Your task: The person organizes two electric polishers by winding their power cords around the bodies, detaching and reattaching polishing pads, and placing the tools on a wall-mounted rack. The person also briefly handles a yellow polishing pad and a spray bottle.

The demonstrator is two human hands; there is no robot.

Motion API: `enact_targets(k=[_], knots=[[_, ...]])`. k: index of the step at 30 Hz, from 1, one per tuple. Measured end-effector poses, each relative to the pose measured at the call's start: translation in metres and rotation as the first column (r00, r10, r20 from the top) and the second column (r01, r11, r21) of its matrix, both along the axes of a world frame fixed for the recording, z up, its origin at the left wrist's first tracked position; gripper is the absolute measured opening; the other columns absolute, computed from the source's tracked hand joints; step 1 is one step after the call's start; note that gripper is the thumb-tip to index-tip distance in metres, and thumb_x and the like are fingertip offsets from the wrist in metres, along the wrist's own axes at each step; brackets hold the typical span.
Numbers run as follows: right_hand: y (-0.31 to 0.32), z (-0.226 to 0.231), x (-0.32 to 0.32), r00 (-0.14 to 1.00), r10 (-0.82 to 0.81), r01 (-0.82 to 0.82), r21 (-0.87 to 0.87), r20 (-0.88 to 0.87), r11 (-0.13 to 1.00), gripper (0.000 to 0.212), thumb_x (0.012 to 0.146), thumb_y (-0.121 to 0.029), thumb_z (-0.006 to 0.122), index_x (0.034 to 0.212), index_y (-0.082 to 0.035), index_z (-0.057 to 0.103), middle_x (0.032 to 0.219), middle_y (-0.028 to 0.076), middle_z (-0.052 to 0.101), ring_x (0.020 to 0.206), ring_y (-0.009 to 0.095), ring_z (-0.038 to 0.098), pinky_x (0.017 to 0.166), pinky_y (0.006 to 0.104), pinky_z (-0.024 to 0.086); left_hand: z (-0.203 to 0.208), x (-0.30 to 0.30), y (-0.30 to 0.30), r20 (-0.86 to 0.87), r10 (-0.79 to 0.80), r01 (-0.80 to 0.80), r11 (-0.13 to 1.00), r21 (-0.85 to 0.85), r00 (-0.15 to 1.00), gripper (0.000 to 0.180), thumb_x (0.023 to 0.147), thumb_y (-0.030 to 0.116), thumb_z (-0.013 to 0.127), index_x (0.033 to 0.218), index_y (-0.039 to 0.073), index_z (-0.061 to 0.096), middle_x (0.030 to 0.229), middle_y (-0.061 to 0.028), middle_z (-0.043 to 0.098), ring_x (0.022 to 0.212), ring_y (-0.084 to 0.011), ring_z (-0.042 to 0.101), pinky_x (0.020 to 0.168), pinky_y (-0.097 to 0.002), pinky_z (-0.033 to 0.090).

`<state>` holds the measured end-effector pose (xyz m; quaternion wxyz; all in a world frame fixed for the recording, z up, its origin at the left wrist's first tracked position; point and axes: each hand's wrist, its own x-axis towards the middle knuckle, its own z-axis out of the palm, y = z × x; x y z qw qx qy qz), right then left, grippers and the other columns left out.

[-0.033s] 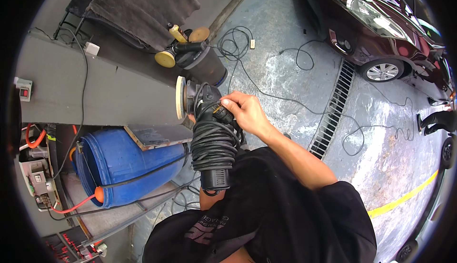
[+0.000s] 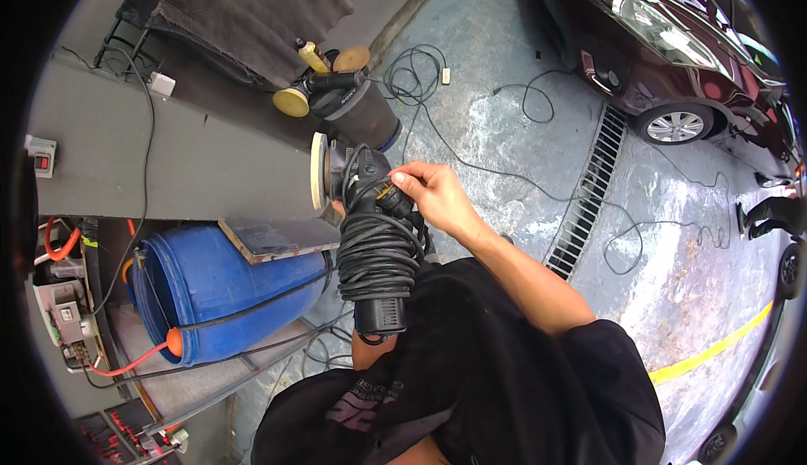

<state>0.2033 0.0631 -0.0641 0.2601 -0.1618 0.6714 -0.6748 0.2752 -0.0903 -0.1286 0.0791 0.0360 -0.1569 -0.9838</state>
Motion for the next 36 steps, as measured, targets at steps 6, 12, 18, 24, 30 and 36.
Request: enact_targets(k=[6, 12, 18, 24, 30, 36], knots=[[-0.003, 0.003, 0.006, 0.998, 0.06, -0.06, 0.024, 0.026, 0.998, 0.022, 0.096, -0.018, 0.057, 0.101, 0.002, 0.065, 0.09, 0.004, 0.066, 0.088, 0.01, 0.057, 0.08, 0.0259, 0.046, -0.005, 0.003, -0.004, -0.012, 0.012, -0.012, 1.0, 0.02, 1.0, 0.106, 0.074, 0.084, 0.032, 0.136, -0.002, 0.039, 0.13, -0.0179, 0.051, 0.113, -0.0307, 0.054, 0.092, -0.0442, 0.051], [-0.009, -0.001, 0.02, 0.989, 0.047, -0.065, -0.128, -0.137, 0.99, 0.016, 0.095, -0.014, 0.056, 0.1, 0.0, 0.059, 0.086, 0.01, 0.068, 0.079, 0.014, 0.062, 0.075, 0.0295, 0.049, 0.001, 0.019, -0.001, -0.007, 0.024, -0.024, 0.999, 0.043, 1.0, 0.105, 0.074, 0.083, 0.035, 0.137, -0.002, 0.038, 0.131, -0.0183, 0.05, 0.114, -0.0316, 0.054, 0.092, -0.0449, 0.051], [-0.003, -0.009, 0.028, 0.987, -0.073, 0.092, -0.129, 0.141, 0.987, 0.02, 0.096, -0.01, 0.054, 0.114, 0.0, 0.054, 0.092, 0.007, 0.067, 0.086, 0.013, 0.06, 0.081, 0.0266, 0.048, -0.006, 0.017, 0.003, 0.002, -0.008, 0.007, 0.998, 0.069, 1.0, 0.105, 0.075, 0.081, 0.038, 0.137, -0.003, 0.037, 0.132, -0.0188, 0.05, 0.114, -0.0324, 0.053, 0.092, -0.0456, 0.051], [0.01, -0.003, 0.056, 0.999, -0.023, 0.007, -0.344, -0.043, 0.939, 0.043, 0.096, -0.014, 0.057, 0.136, -0.003, 0.047, 0.127, 0.012, 0.054, 0.122, 0.018, 0.049, 0.099, 0.0305, 0.042, -0.005, 0.025, 0.003, 0.013, 0.003, -0.004, 0.997, 0.072, 1.0, 0.104, 0.076, 0.08, 0.041, 0.137, -0.004, 0.036, 0.133, -0.0192, 0.049, 0.115, -0.0332, 0.052, 0.092, -0.0464, 0.051], [0.022, -0.003, 0.025, 0.959, 0.277, -0.238, -0.362, 0.058, 0.901, 0.043, 0.09, -0.015, 0.065, 0.13, -0.003, 0.051, 0.128, 0.01, 0.05, 0.128, 0.02, 0.043, 0.106, 0.0321, 0.034, -0.014, 0.019, 0.003, -0.003, -0.028, 0.028, 0.995, 0.099, 1.0, 0.103, 0.077, 0.079, 0.044, 0.138, -0.004, 0.035, 0.133, -0.0197, 0.048, 0.115, -0.034, 0.052, 0.092, -0.0471, 0.051], [0.006, -0.002, 0.024, 0.989, -0.134, 0.085, -0.489, -0.065, 0.868, 0.028, 0.094, -0.01, 0.058, 0.119, -0.004, 0.047, 0.119, 0.01, 0.059, 0.105, 0.018, 0.057, 0.093, 0.0318, 0.044, -0.004, 0.036, 0.012, 0.009, -0.024, 0.022, 0.99, 0.138, 1.0, 0.103, 0.077, 0.077, 0.048, 0.138, -0.005, 0.034, 0.134, -0.0201, 0.047, 0.116, -0.0349, 0.051, 0.092, -0.0478, 0.051]])
